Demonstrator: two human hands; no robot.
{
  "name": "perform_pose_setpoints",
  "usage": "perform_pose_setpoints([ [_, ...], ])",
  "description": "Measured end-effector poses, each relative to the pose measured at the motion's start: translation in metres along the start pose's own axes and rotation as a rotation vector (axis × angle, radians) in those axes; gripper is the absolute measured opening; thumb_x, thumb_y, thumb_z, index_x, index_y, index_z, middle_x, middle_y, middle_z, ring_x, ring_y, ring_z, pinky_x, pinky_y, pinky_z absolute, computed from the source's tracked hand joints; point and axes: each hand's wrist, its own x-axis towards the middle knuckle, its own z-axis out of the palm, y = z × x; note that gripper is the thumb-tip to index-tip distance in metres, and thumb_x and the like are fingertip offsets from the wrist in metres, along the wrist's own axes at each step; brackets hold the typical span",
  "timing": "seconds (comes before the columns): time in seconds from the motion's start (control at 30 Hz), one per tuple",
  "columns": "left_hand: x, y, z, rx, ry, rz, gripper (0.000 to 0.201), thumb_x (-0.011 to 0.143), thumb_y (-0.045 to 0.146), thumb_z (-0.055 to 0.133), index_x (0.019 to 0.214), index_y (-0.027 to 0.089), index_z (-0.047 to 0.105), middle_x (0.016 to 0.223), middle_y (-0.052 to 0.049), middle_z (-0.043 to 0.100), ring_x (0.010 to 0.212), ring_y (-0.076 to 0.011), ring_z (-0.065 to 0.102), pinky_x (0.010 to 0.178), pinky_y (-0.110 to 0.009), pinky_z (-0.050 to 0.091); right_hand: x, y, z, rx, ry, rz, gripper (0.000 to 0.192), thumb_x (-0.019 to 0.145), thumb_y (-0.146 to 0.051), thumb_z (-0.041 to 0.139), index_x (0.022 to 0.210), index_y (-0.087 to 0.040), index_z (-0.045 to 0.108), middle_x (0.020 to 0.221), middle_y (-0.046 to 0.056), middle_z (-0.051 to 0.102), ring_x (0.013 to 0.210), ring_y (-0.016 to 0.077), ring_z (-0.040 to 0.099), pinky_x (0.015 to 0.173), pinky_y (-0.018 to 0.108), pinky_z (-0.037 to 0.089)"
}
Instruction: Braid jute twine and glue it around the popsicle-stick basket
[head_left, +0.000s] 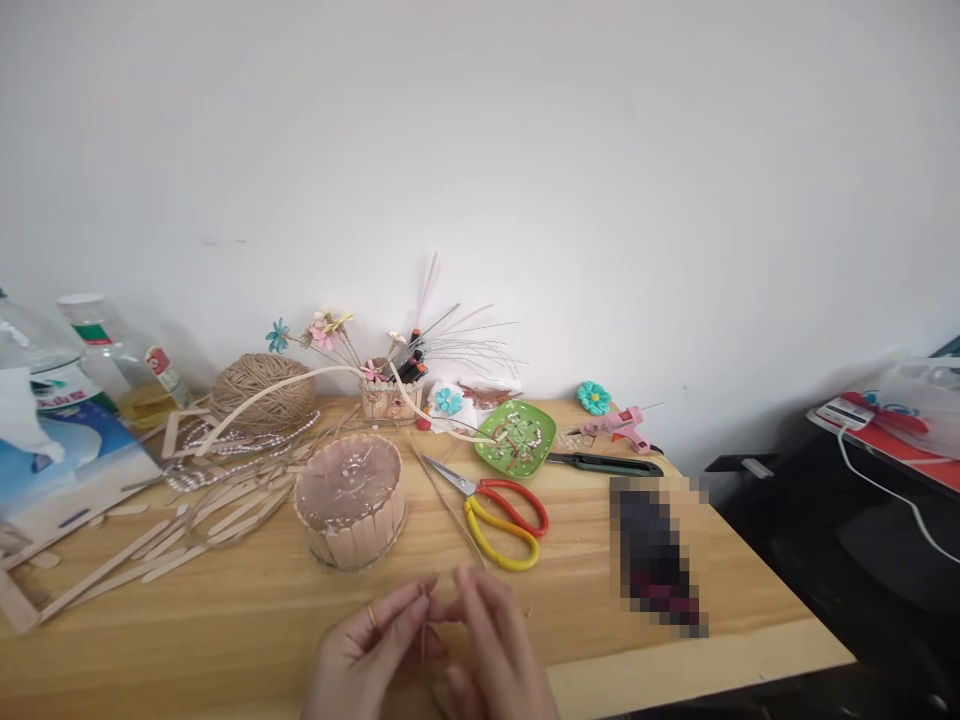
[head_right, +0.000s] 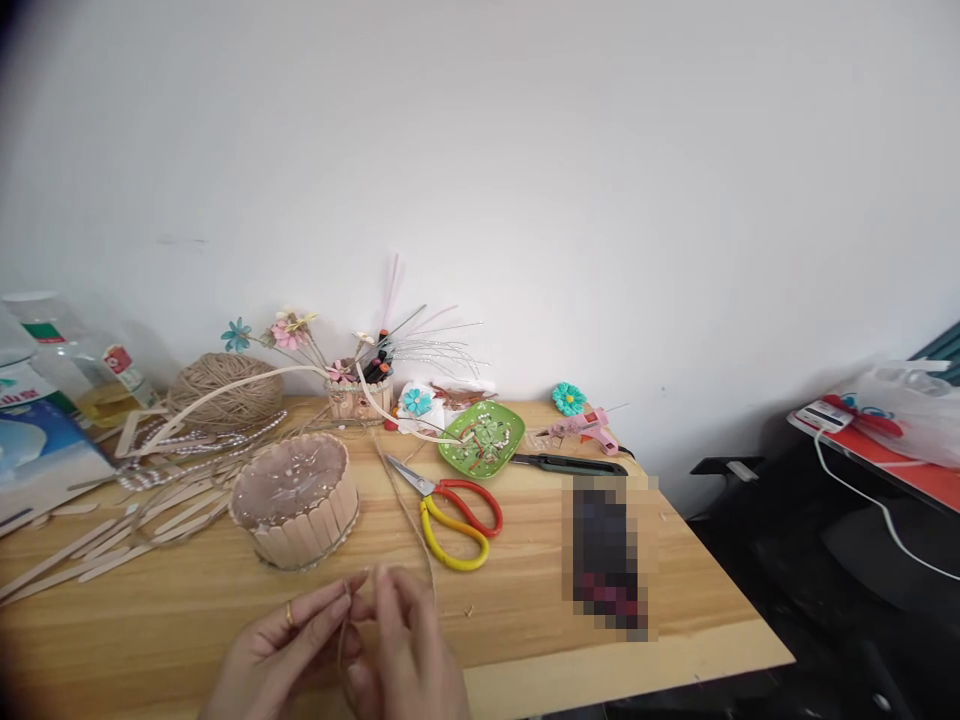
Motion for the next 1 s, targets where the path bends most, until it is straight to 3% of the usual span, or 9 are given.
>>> perform_pose_setpoints([
  [0.07,0.004,0.0,-0.001,0.045,0.034,0.067,0.03,0.052,0.041,0.08,0.072,0.018,0.076,0.057,-0.002,0.066,0.053,-0.013,0.057,0.057,-0.023,0.05,0.017,0.01,-0.017,-0.04,-0.002,-0.057,0.034,0.092,-0.021,0.03,0.124,-0.018,0.043,0.106,0.012,0.061,0.084,0.0176,0.063,0.075,0.031,0.053],
  [0.13,0.005,0.001,-0.001,0.047,0.027,0.084,0.031,0.055,0.043,0.078,0.074,0.019,0.075,0.058,0.0,0.063,0.051,-0.0107,0.053,0.052,-0.021,0.048,0.04,0.023,-0.031,-0.251,-0.057,-0.083,0.028,0.089,-0.018,0.038,0.114,-0.018,0.049,0.106,0.012,0.06,0.092,0.0209,0.06,0.077,0.035,0.052],
  [0.27,0.003,0.004,0.001,0.079,0.012,0.12,0.034,0.058,0.044,0.075,0.084,0.022,0.075,0.064,0.0,0.064,0.054,-0.0107,0.054,0.057,-0.023,0.049,0.08,0.048,-0.033,-0.677,-0.422,-0.094,0.033,0.08,-0.006,0.043,0.108,-0.013,0.056,0.1,0.014,0.062,0.093,0.0263,0.058,0.081,0.041,0.049],
  [0.33,0.0,0.007,0.001,0.111,0.03,0.175,0.033,0.06,0.044,0.074,0.083,0.021,0.075,0.06,0.0,0.064,0.059,-0.0125,0.057,0.064,-0.023,0.05,0.088,0.055,-0.025,-0.757,-0.495,-0.072,0.035,0.075,-0.002,0.042,0.104,-0.011,0.058,0.095,0.015,0.063,0.089,0.0269,0.059,0.076,0.039,0.049],
  [0.5,-0.006,0.016,-0.002,0.155,0.071,0.208,0.033,0.06,0.046,0.073,0.078,0.019,0.075,0.061,-0.002,0.069,0.063,-0.0162,0.062,0.067,-0.025,0.051,0.091,0.062,-0.017,-0.762,-0.464,-0.024,0.028,0.067,-0.007,0.049,0.094,-0.011,0.056,0.091,0.014,0.063,0.087,0.0258,0.06,0.074,0.034,0.047],
  [0.6,-0.009,0.022,-0.003,0.14,0.066,0.216,0.034,0.059,0.046,0.073,0.077,0.018,0.074,0.058,-0.002,0.069,0.056,-0.0153,0.06,0.061,-0.026,0.051,0.088,0.058,-0.03,-0.731,-0.362,0.057,0.008,0.074,-0.018,0.049,0.081,-0.016,0.051,0.078,0.009,0.063,0.073,0.0229,0.062,0.062,0.03,0.046],
  [0.67,-0.011,0.026,-0.002,0.098,0.056,0.19,0.032,0.057,0.044,0.075,0.074,0.017,0.072,0.055,-0.002,0.069,0.052,-0.0152,0.06,0.057,-0.026,0.051,0.085,0.049,-0.043,-0.668,-0.277,0.096,0.011,0.077,-0.028,0.05,0.073,-0.019,0.045,0.066,0.004,0.059,0.059,0.0191,0.058,0.052,0.027,0.043],
  [0.87,-0.015,0.032,0.002,0.061,0.039,0.118,0.03,0.054,0.041,0.077,0.066,0.016,0.067,0.054,-0.003,0.07,0.048,-0.0145,0.059,0.052,-0.026,0.05,0.07,0.004,-0.076,-0.557,-0.269,-0.264,0.033,0.066,-0.03,0.063,0.091,-0.018,0.045,0.089,0.01,0.057,0.077,0.0218,0.059,0.062,0.03,0.049],
  [1.0,-0.016,0.033,0.003,0.005,0.023,0.103,0.03,0.053,0.04,0.079,0.068,0.016,0.07,0.054,-0.002,0.069,0.046,-0.0114,0.057,0.051,-0.022,0.047,0.066,-0.012,-0.077,-0.583,-0.314,-0.383,0.028,0.061,-0.029,0.065,0.08,-0.02,0.046,0.071,0.004,0.057,0.055,0.0167,0.056,0.043,0.023,0.042],
])
